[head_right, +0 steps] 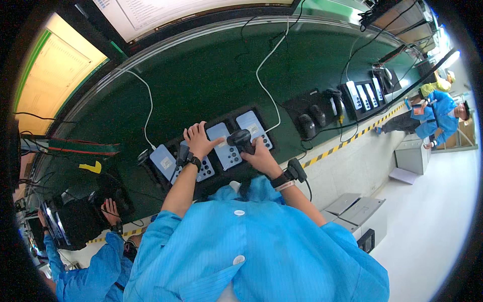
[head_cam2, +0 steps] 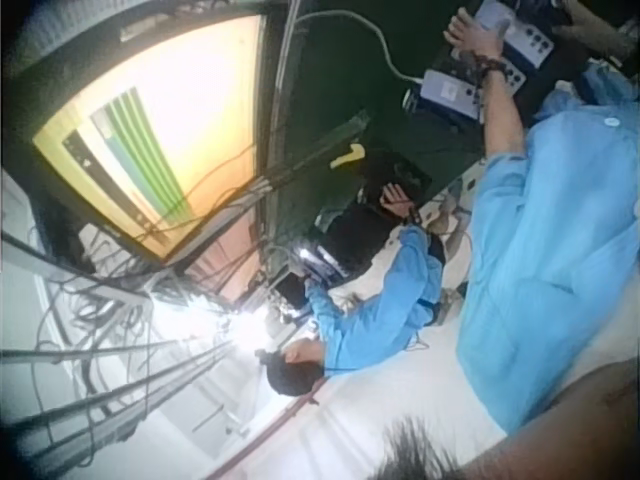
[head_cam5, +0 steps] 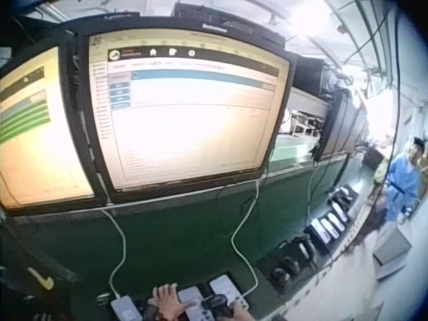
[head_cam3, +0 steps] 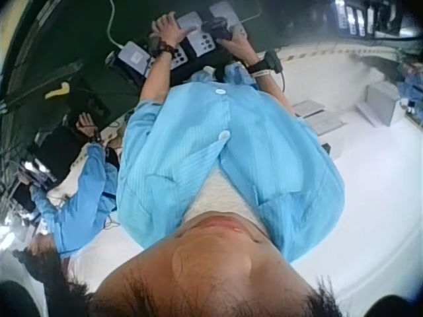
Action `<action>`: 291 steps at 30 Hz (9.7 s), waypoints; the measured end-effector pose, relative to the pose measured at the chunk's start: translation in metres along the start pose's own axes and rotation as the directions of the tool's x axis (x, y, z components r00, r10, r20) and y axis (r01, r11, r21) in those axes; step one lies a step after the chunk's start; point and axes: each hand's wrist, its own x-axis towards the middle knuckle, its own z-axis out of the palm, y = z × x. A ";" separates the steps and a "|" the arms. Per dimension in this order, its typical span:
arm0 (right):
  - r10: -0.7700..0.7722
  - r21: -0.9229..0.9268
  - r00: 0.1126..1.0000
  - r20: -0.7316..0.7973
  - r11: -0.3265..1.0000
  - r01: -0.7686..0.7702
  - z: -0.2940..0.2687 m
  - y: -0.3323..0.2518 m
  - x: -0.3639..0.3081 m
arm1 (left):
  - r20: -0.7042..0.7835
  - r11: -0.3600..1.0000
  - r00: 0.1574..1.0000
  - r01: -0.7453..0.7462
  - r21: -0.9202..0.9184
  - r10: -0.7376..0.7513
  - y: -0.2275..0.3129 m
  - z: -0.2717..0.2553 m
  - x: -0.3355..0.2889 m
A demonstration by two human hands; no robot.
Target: Scanning barcodes and checking functionalities of multiple mobile phones on an electronics production line.
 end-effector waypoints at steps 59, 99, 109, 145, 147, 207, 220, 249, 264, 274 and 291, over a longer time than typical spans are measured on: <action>-0.082 0.016 0.996 -0.028 0.996 0.083 -0.049 -0.019 0.083 | -0.182 0.990 0.976 -0.107 0.090 0.123 0.032 -0.013 -0.009; -0.410 -0.369 0.908 0.085 0.834 0.411 0.045 -0.049 0.141 | -0.110 0.628 0.916 0.174 -0.758 -0.386 -0.065 -0.083 -0.069; -0.141 -0.152 0.774 0.617 0.944 0.293 0.258 -0.117 0.136 | -0.316 0.684 0.610 0.594 -0.424 -0.726 -0.163 -0.056 -0.150; -0.557 -0.439 0.632 0.539 0.454 0.775 0.136 -0.040 0.122 | 0.463 0.270 0.753 0.620 -0.737 -0.467 -0.037 -0.096 -0.161; -0.653 -0.406 0.567 0.502 0.401 0.821 0.138 -0.034 0.125 | 0.454 0.287 0.759 0.616 -0.734 -0.468 -0.036 -0.094 -0.156; -0.809 -0.468 0.469 0.354 0.281 0.838 0.072 -0.067 0.037 | 0.154 0.531 0.983 0.181 -0.828 -0.096 -0.044 -0.083 -0.092; -0.322 0.157 0.859 0.399 0.947 0.282 0.084 -0.116 0.043 | 0.136 0.488 0.982 0.182 -0.853 -0.128 -0.029 -0.103 -0.120; -0.046 0.168 0.998 -0.045 0.984 0.053 -0.204 0.066 -0.101 | -0.464 0.992 0.877 0.103 -0.069 -0.124 0.025 0.002 -0.088; 0.393 0.612 0.765 -0.511 0.791 0.002 -0.498 0.300 -0.226 | 0.295 0.754 0.838 -0.192 -0.629 0.460 0.511 0.141 -0.064; 0.160 0.379 0.812 -0.562 0.922 0.081 -0.689 0.353 -0.078 | 0.065 0.807 0.907 -0.336 -0.485 0.416 0.609 0.252 0.059; -0.033 -0.130 0.624 -0.781 0.985 -0.111 -1.064 0.507 0.202 | 0.040 0.833 0.889 0.442 -0.333 -0.456 0.718 0.342 0.115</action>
